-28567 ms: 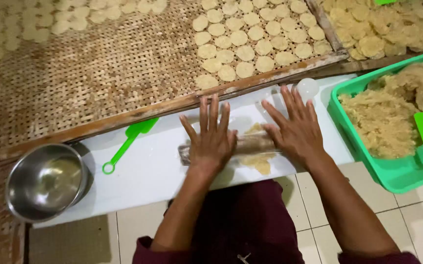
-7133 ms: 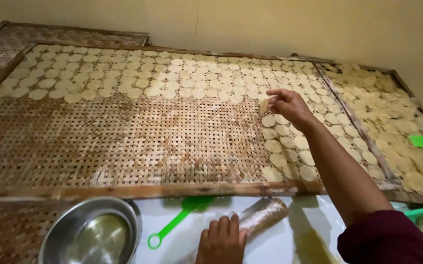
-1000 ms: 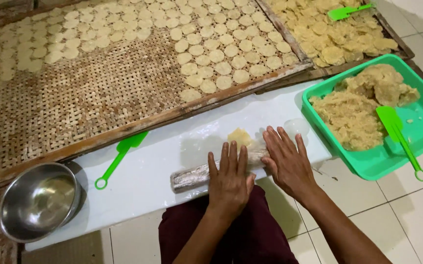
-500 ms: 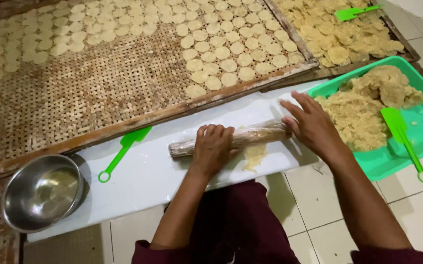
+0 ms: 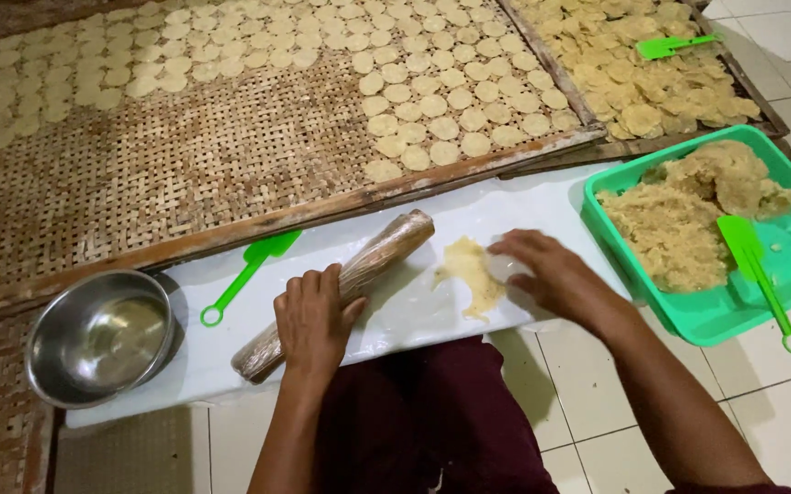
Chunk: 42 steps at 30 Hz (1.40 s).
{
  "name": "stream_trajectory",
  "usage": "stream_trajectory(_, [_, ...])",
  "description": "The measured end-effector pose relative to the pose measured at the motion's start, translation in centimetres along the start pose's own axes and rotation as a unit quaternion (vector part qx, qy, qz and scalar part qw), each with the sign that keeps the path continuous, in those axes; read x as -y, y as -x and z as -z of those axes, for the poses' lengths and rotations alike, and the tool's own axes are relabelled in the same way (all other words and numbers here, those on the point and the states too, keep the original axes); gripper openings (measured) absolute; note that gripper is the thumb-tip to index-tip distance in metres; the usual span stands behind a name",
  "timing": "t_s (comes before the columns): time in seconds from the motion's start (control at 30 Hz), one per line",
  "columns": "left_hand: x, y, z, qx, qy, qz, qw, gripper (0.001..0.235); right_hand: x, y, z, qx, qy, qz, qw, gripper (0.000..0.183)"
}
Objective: The person rolls a piece of dough flat on a white surface using a rolling pin. They then use a small circular cutter to cut out a round shape from the flattened dough and place it onto a large woven tray filled with similar pieces.
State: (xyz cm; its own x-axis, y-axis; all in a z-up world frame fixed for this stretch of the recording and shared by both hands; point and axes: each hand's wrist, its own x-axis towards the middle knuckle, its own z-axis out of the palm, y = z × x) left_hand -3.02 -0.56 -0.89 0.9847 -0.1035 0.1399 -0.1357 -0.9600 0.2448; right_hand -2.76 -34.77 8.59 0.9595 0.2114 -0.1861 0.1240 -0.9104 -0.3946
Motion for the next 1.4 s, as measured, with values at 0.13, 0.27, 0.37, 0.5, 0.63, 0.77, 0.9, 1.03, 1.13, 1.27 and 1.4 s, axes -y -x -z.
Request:
stream_trajectory(0.13, [0.0, 0.1, -0.4, -0.005, 0.002, 0.012, 1.0, 0.067, 1.0, -0.9, -1.4, 0.04, 0.042, 0.02, 0.998, 0.051])
stream_trajectory(0.27, [0.1, -0.2, 0.1, 0.04, -0.002, 0.033, 0.999, 0.066, 1.1, -1.4, -2.2, 0.047, 0.063, 0.027, 0.997, 0.051])
stream_trajectory(0.37, [-0.1, -0.3, 0.6, 0.061, 0.0, 0.038, 0.997, 0.066, 1.1, -1.2, -2.7, 0.039, 0.087, 0.042, 0.995, 0.05])
stream_trajectory(0.5, [-0.6, -0.3, 1.3, 0.087, -0.001, 0.049, 0.995, 0.064, 2.0, -0.8, -2.0, 0.066, 0.096, 0.023, 0.993, 0.047])
stream_trajectory(0.63, [-0.8, -0.2, 1.9, 0.082, 0.004, 0.042, 0.996, 0.065, 1.2, -1.4, -2.0, 0.067, 0.092, 0.026, 0.993, 0.048])
stream_trajectory(0.77, [-1.1, -0.1, 2.3, 0.081, 0.005, 0.04, 0.996, 0.064, 0.7, -1.9, -2.3, 0.065, 0.107, 0.03, 0.992, 0.051])
stream_trajectory(0.9, [-0.6, 0.0, 1.4, 0.077, 0.0, 0.036, 0.996, 0.063, 2.2, -2.4, -1.2, 0.094, 0.093, -0.008, 0.991, 0.051])
stream_trajectory(1.03, [-0.6, 0.0, 1.1, 0.071, 0.006, 0.041, 0.997, 0.064, 2.8, -1.8, -0.9, 0.078, 0.111, 0.009, 0.991, 0.05])
stream_trajectory(1.13, [-0.3, 0.2, 0.1, 0.048, -0.002, 0.03, 0.998, 0.066, 3.5, -1.7, -0.5, 0.097, 0.077, -0.006, 0.992, 0.05])
stream_trajectory(1.27, [-0.2, -0.1, 0.1, 0.054, -0.007, 0.032, 0.998, 0.066, 3.6, -1.9, -0.4, 0.103, 0.102, -0.013, 0.989, 0.051])
stream_trajectory(1.4, [0.0, -0.1, -0.7, 0.044, 0.001, 0.03, 0.999, 0.065, 4.0, -2.0, -0.3, 0.117, 0.114, -0.03, 0.986, 0.05])
